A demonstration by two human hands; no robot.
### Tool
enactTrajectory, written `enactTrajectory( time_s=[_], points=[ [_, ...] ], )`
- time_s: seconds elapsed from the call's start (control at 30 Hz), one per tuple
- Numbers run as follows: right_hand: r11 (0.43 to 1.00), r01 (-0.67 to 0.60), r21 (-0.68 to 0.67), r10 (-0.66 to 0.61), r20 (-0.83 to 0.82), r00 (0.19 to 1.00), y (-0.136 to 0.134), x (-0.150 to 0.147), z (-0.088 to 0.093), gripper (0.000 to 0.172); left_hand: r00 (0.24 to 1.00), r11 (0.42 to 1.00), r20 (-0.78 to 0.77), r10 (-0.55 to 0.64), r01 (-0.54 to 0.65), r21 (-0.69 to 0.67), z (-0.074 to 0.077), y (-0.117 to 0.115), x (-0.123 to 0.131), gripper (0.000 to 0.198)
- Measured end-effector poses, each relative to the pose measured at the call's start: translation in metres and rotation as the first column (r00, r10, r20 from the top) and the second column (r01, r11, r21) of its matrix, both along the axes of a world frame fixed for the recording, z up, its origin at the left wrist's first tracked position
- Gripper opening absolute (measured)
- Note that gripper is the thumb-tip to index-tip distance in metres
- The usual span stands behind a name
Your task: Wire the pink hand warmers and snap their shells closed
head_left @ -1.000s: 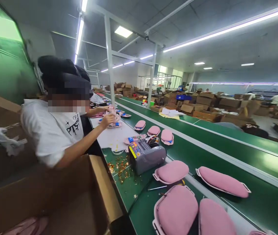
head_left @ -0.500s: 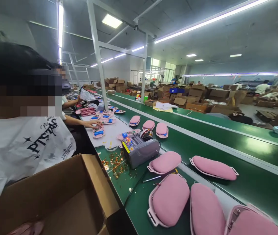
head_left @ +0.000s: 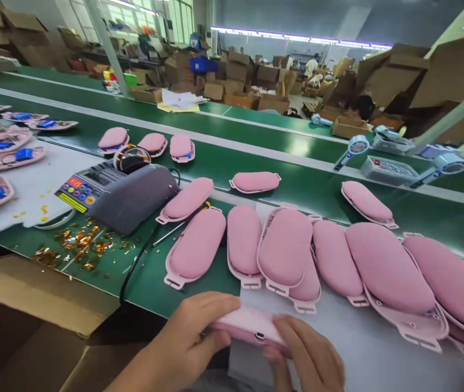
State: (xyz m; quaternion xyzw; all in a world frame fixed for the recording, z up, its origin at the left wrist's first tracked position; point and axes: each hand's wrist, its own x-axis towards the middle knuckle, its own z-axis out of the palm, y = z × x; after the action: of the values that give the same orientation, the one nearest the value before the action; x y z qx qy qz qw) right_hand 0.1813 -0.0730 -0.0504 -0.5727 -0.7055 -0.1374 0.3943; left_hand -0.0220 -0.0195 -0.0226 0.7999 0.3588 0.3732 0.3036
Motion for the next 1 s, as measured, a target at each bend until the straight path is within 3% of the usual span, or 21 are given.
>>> enactTrajectory(
  time_s=[0.1, 0.27, 0.4, 0.67, 0.83, 1.0],
  points=[
    [0.995, -0.100, -0.005, 0.100, 0.021, 0.995, 0.001, -0.004, -0.002, 0.024, 1.000, 0.992, -0.012, 0.012, -0.010, 0.128, -0.002, 0.003, 0.006, 0.028],
    [1.000, 0.006, -0.019, -0.009, -0.129, 0.992, 0.008, -0.012, 0.012, 0.013, 0.993, 0.988, -0.078, 0.086, -0.075, 0.133, 0.004, 0.004, 0.019, 0.019],
    [0.995, -0.037, -0.092, 0.025, -0.126, 0.992, 0.007, -0.009, 0.019, 0.019, 0.939, 0.938, -0.205, 0.275, -0.215, 0.271, 0.010, -0.009, 0.033, 0.022],
    [0.993, 0.115, -0.008, -0.114, -0.175, 0.978, 0.000, -0.028, 0.007, 0.016, 0.896, 0.851, -0.015, 0.444, -0.416, 0.320, -0.021, -0.019, 0.055, 0.014],
    [0.992, 0.117, -0.037, -0.122, -0.178, 0.977, 0.003, -0.032, 0.009, 0.016, 0.904, 0.846, 0.062, 0.424, -0.419, 0.329, -0.026, -0.015, 0.055, 0.009],
    [0.997, 0.015, -0.081, -0.026, -0.141, 0.990, -0.002, -0.018, 0.013, 0.018, 0.931, 0.880, -0.055, 0.360, -0.319, 0.351, -0.020, -0.019, 0.044, 0.017]
  ],
)
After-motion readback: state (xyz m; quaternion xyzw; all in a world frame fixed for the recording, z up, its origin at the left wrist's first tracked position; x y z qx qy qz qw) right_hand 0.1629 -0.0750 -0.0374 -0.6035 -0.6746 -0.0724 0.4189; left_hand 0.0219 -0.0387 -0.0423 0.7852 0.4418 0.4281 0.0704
